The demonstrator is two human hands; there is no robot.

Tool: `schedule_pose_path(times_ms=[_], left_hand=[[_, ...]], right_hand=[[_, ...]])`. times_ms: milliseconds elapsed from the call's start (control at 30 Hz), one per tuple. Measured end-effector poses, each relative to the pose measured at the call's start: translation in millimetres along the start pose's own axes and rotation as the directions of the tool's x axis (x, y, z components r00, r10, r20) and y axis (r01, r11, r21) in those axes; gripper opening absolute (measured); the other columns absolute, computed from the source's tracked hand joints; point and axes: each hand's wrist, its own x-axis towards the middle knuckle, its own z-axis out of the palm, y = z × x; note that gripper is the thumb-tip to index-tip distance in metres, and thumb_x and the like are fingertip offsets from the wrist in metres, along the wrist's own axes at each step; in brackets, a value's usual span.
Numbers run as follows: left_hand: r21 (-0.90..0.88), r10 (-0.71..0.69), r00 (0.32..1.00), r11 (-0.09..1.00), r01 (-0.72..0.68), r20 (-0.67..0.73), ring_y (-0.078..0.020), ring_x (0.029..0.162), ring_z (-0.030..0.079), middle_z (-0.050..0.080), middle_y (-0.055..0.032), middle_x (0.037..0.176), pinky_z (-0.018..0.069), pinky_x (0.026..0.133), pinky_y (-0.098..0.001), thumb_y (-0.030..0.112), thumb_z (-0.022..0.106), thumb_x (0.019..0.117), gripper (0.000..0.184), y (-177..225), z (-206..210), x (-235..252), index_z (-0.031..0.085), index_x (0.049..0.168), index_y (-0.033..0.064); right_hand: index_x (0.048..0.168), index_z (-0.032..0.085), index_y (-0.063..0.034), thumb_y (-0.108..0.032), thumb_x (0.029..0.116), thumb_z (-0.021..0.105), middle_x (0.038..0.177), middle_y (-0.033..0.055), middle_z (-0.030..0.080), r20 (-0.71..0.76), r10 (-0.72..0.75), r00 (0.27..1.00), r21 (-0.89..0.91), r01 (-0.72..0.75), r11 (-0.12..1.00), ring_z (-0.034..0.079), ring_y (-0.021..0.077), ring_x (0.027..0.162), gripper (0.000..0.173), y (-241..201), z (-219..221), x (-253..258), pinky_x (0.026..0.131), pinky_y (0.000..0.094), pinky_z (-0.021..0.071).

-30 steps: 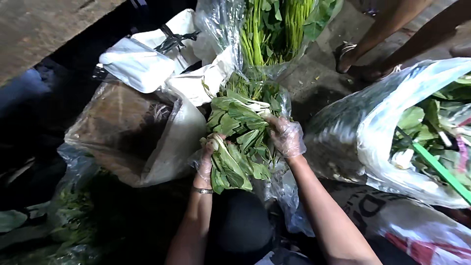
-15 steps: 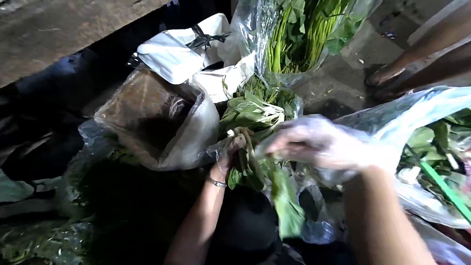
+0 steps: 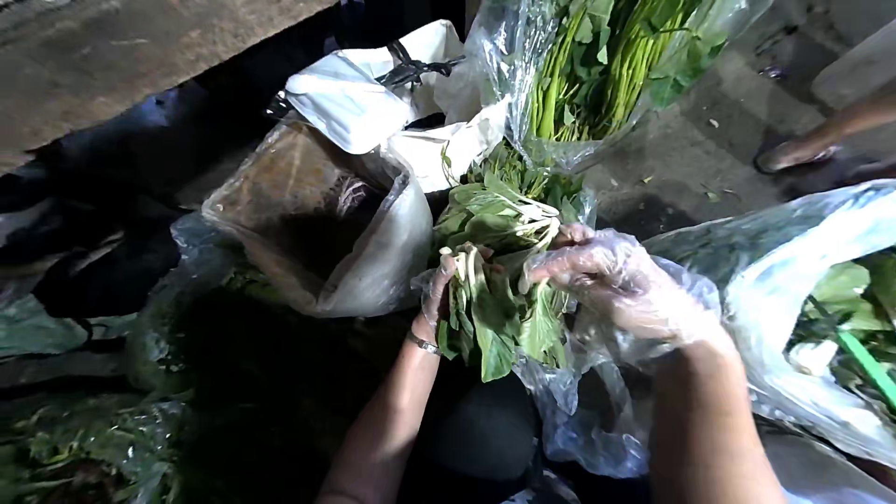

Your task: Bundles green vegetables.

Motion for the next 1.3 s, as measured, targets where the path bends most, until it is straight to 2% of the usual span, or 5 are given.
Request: schedule_pose_path(times_ms=[233,467,700,900,1300], left_hand=[[0.142,-0.133,0.99,0.98,0.137,-0.038,0.0039,0.095,0.065,0.07,0.0095,0.1,0.0545,0.088,-0.0176,0.073,0.079,0.0681,0.087,9,18,-4,0.059,0.12,0.0063],[0.287,-0.05,0.979,0.952,0.107,-0.198,0.0011,0.097,0.062,0.066,0.0026,0.102,0.0531,0.089,-0.0199,0.044,0.067,0.0923,0.056,4,25,-9,0.056,0.125,0.0001],[0.332,0.009,0.998,0.943,0.011,-0.058,0.0032,0.095,0.064,0.067,0.0068,0.104,0.0543,0.087,-0.0178,0.058,0.087,0.0632,0.095,9,28,-15,0.051,0.129,0.0001],[0.246,-0.044,0.985,0.965,0.085,-0.168,0.0004,0.088,0.066,0.068,0.0049,0.09,0.0558,0.084,-0.0201,0.023,0.058,0.0915,0.028,0,26,-14,0.06,0.111,0.0035],[0.37,0.045,0.934,0.924,0.097,-0.355,-0.0073,0.109,0.06,0.061,-0.008,0.121,0.0511,0.096,-0.0249,0.031,0.047,0.1033,0.051,-3,34,-11,0.043,0.142,-0.0029]], right_hand=[[0.097,0.072,-0.0092,-0.007,0.0835,0.071,0.08,0.0077,0.07,-0.071,0.476,0.876,-0.148,-0.482,0.864,0.068,0.0247,0.074,0.013,-30,47,28,0.066,0.0528,0.0544],[0.113,0.072,0.0043,-0.005,0.0868,0.07,0.093,0.013,0.074,-0.544,0.41,0.732,0.121,-0.415,0.902,0.07,0.0146,0.08,0.028,-12,119,7,0.076,0.0298,0.0587],[0.11,0.069,0.0092,0.003,0.0855,0.066,0.096,0.0093,0.072,-0.636,0.376,0.674,0.331,-0.202,0.922,0.067,0.0018,0.082,0.025,-4,128,-3,0.077,0.0182,0.0573],[0.113,0.062,0.0089,0.003,0.0851,0.067,0.085,0.0024,0.072,-0.562,0.405,0.722,0.396,-0.195,0.897,0.067,0.0009,0.076,0.029,-12,125,-3,0.072,0.0189,0.057],[0.092,0.077,0.0021,-0.004,0.085,0.07,0.085,0.0142,0.072,-0.691,0.365,0.624,0.147,-0.373,0.916,0.07,0.0189,0.079,0.012,-8,149,18,0.076,0.0306,0.058]])
